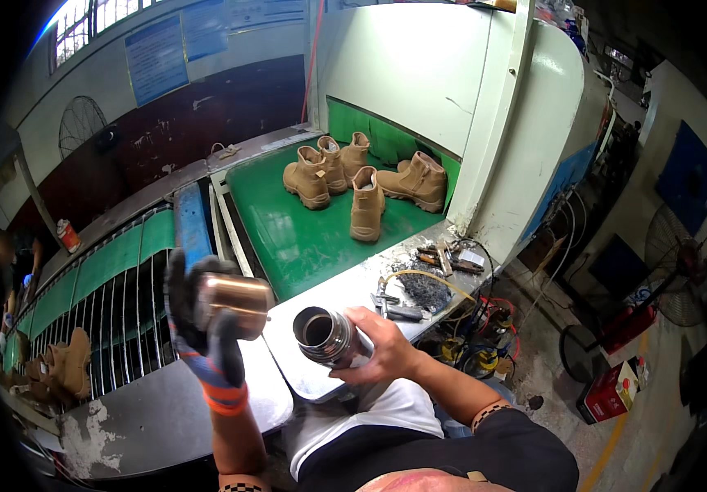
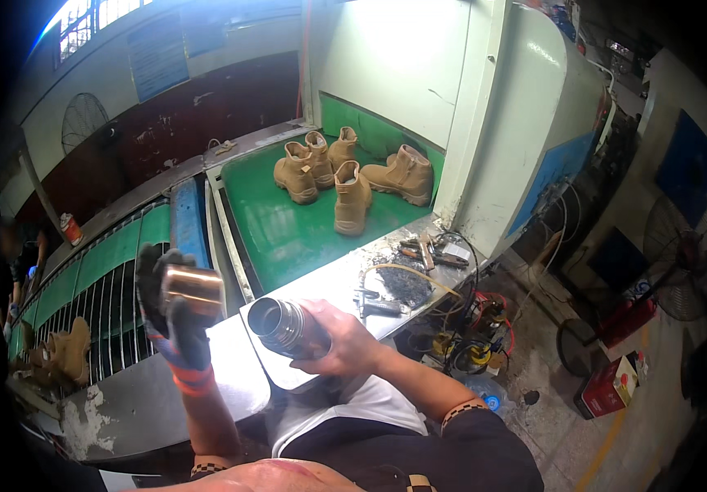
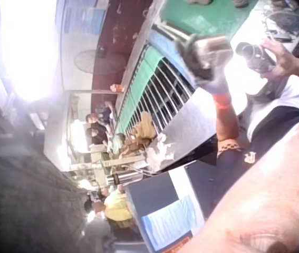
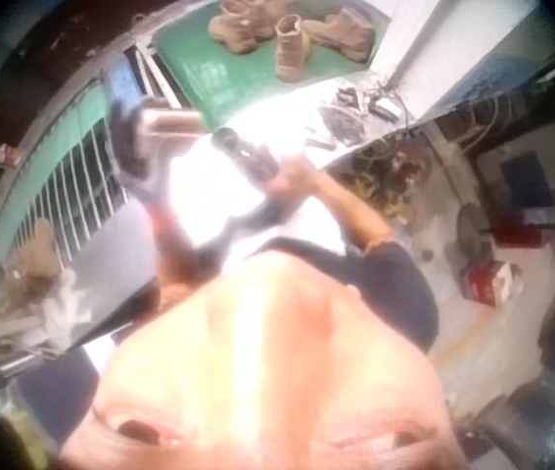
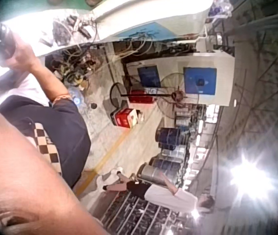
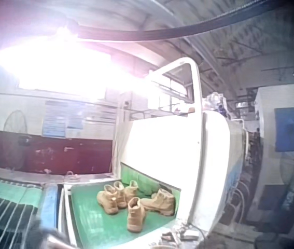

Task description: The person takes a tan boot from the conveyor belt, holds it by hand, and uses a handheld air nozzle to blow dust or debris off the surface, repeating this for several boots.

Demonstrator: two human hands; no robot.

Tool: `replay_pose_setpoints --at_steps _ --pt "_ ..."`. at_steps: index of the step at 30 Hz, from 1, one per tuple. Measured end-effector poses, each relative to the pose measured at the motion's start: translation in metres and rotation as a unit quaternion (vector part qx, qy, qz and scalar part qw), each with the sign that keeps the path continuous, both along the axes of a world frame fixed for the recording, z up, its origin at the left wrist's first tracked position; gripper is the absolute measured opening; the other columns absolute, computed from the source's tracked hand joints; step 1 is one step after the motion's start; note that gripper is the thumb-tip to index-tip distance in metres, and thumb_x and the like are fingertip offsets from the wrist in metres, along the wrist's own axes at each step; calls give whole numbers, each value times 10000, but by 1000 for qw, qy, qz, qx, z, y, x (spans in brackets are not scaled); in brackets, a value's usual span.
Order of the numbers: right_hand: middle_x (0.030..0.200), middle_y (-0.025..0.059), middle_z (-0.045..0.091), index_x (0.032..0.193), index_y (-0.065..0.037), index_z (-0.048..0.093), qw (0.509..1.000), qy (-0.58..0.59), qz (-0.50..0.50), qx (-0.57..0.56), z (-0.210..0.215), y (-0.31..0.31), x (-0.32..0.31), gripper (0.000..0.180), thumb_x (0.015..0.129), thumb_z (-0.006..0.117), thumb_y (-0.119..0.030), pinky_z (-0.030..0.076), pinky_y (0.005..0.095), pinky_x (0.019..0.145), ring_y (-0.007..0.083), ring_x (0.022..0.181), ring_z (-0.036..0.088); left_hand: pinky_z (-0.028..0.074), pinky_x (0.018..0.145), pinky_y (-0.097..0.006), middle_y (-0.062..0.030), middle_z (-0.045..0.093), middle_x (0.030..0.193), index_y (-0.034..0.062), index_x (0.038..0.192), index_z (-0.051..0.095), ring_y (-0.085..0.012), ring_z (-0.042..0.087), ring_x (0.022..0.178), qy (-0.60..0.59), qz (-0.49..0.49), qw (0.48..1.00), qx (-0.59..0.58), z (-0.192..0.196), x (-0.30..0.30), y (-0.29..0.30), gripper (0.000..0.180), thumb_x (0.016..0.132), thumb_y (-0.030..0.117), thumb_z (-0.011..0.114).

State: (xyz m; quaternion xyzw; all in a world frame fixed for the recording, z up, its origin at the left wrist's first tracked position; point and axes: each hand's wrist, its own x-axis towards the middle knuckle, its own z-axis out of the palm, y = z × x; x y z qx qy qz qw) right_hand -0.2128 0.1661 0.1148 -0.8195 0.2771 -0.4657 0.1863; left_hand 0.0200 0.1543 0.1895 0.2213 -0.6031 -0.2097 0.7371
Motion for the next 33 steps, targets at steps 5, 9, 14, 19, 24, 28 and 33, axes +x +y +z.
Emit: replay_pose_setpoints --at_steps 5,9,14,19,24,28,33 --pt "1204 235 571 1353 30 417 989 -28 -7 -142 59 -2 -15 921 611 899 -225 515 384 903 355 1068 621 468 900 -312 -109 583 1154 3 1443 336 -166 573 1013 34 -6 977 211 -91 62 -38 653 904 221 634" --pt "1246 244 546 1349 56 420 968 -43 26 -246 99 -6 -27 941 614 898 -286 519 404 911 356 1118 597 487 725 -254 -49 592 1047 40 1407 390 -125 576 850 78 41 930 356 -174 113 -40 570 929 234 632" --pt "1219 254 541 1298 65 461 940 -50 29 -336 130 -3 -30 766 716 822 -278 528 461 906 384 1090 605 479 759 -252 -50 583 1048 37 1389 418 -128 563 889 129 -11 912 389 -219 127 -46 522 952 257 599" --pt "1182 252 548 1226 80 492 921 -50 52 -383 148 -1 -28 621 752 786 -193 538 502 894 399 1035 629 475 786 -248 -59 588 1079 22 1402 401 -125 563 918 101 9 922 375 -211 121 -39 538 953 239 602" --pt "1195 252 538 1189 36 504 921 -41 35 -385 158 6 -35 540 744 779 -99 511 515 936 411 1047 622 473 806 -248 -69 592 1103 11 1414 385 -121 562 935 88 12 926 366 -208 110 -42 551 953 219 605" --pt "1218 261 526 1206 -17 487 903 -66 34 -423 161 2 -37 506 774 744 -72 464 545 986 422 1065 611 471 824 -258 -74 592 1115 23 1418 387 -128 557 950 67 29 927 368 -208 113 -41 556 952 231 608" --pt "1230 272 520 1251 -77 449 881 -130 18 -454 157 -6 -28 487 828 689 -81 439 578 996 429 1073 607 467 804 -251 -50 589 1089 46 1423 392 -116 550 926 116 53 917 378 -185 101 -30 560 948 239 617"
